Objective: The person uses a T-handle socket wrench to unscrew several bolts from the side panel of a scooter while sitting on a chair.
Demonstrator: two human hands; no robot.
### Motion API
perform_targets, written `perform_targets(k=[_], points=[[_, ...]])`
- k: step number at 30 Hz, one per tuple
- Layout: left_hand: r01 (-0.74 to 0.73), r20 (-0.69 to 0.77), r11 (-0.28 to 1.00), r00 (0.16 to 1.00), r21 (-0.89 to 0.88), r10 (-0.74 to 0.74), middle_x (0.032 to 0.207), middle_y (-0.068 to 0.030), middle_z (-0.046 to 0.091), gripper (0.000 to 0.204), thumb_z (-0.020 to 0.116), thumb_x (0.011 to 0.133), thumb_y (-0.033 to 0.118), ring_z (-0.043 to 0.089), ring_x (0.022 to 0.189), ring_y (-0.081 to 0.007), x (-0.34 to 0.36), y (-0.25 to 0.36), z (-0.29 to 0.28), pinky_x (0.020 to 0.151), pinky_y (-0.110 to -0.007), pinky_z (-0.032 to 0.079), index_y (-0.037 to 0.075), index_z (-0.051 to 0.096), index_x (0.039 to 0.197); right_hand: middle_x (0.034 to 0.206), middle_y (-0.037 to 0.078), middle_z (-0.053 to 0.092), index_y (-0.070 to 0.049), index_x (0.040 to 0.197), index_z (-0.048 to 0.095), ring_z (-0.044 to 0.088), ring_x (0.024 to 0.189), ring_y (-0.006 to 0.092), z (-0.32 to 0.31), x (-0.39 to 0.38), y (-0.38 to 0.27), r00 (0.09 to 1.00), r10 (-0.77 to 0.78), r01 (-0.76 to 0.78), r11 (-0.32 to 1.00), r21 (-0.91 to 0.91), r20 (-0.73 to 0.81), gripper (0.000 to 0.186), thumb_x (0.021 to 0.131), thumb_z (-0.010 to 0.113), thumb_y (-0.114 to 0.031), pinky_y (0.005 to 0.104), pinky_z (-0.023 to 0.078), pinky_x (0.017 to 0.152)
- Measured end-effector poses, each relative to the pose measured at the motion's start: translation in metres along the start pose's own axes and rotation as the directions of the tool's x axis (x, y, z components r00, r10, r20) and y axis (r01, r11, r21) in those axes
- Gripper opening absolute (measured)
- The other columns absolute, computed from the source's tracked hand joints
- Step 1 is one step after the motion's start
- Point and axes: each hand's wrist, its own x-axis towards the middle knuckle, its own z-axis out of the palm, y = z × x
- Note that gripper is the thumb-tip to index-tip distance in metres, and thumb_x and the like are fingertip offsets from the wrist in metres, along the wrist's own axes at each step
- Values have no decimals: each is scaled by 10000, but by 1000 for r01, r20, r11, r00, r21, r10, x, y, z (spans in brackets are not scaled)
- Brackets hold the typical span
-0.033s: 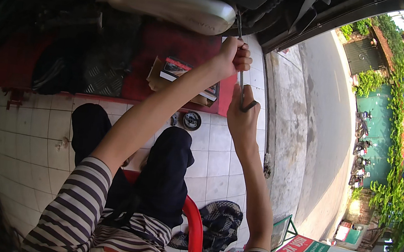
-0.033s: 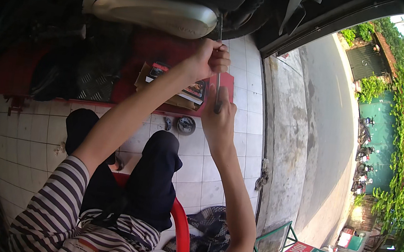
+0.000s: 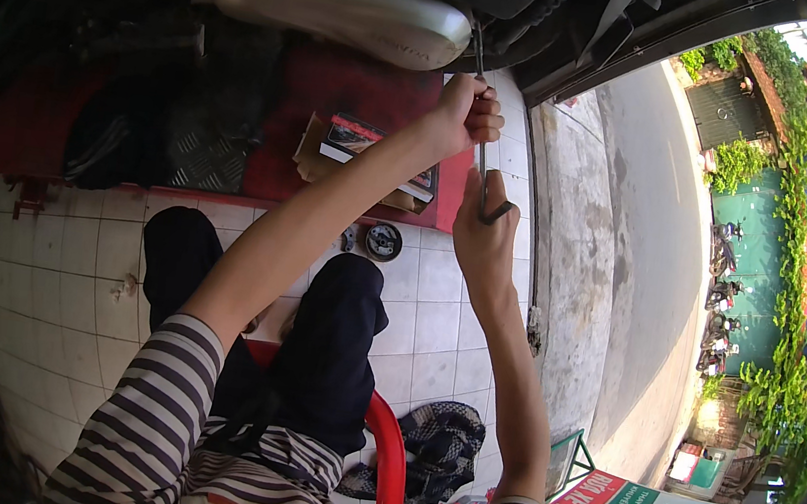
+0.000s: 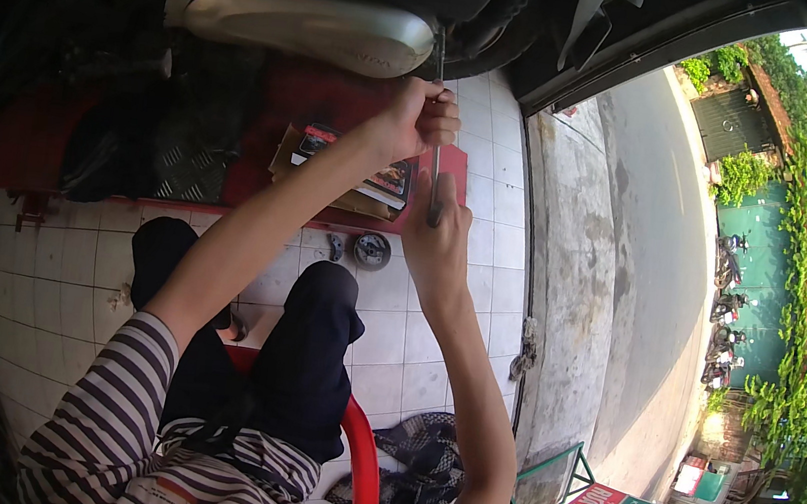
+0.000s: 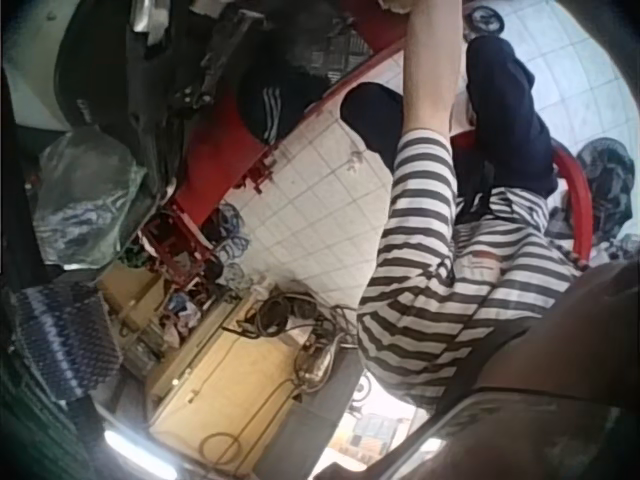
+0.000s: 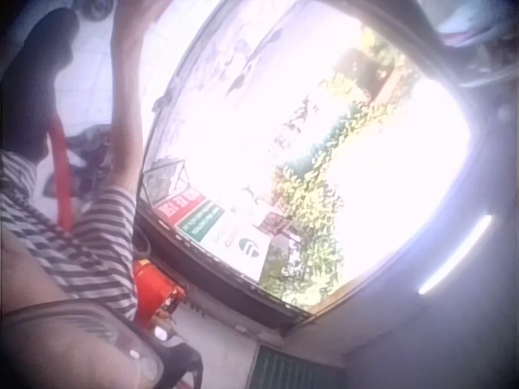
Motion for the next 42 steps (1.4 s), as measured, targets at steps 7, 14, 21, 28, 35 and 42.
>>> perform_targets(k=[7,14,21,28,35,42], points=[[-40,17,997,999,-64,41,564,38,198,238,399,914,129,159,453,-96,2,-4,4,422,-295,138,130,359,679,538,199,401,24,802,449,374,445,344,-12,8,4,989,-132,137,988,-72,67,243,1007,516,-89,439,320,441],[-61,58,989,996,-138,69,569,45,197,253,397,953,160,160,457,-92,6,-10,2,421,-291,138,126,374,704,529,159,398,19,806,472,357,444,272,-20,10,10,928,-364,373,913,-165,83,268,1024,512,-131,406,309,444],[-114,71,988,990,-107,122,612,50,237,330,393,1038,268,175,480,-87,3,-14,-4,429,-276,138,121,386,743,749,11,509,-2,1212,511,411,654,73,-3,-17,-1,972,235,-208,895,394,-20,286,1062,481,-244,277,359,572],[-80,-79,995,993,60,85,572,74,184,398,427,1031,370,137,457,-80,-1,-10,-2,430,-276,103,166,362,695,585,-25,390,5,909,573,360,593,41,31,-10,9,921,380,-314,850,422,-82,346,1083,433,-259,287,296,520],[7,-83,988,997,151,6,563,74,198,393,421,1030,334,157,449,-79,1,3,-10,428,-275,108,169,370,677,586,198,497,-7,907,439,481,480,364,39,-9,13,986,-63,66,998,15,-152,169,1047,431,-102,435,330,462],[53,11,998,999,-21,-52,548,58,202,334,441,957,253,171,438,-93,2,3,-5,422,-291,130,164,364,644,703,255,578,5,970,425,570,567,437,0,1,9,988,-146,150,986,-76,55,92,1030,427,-65,479,425,515]])
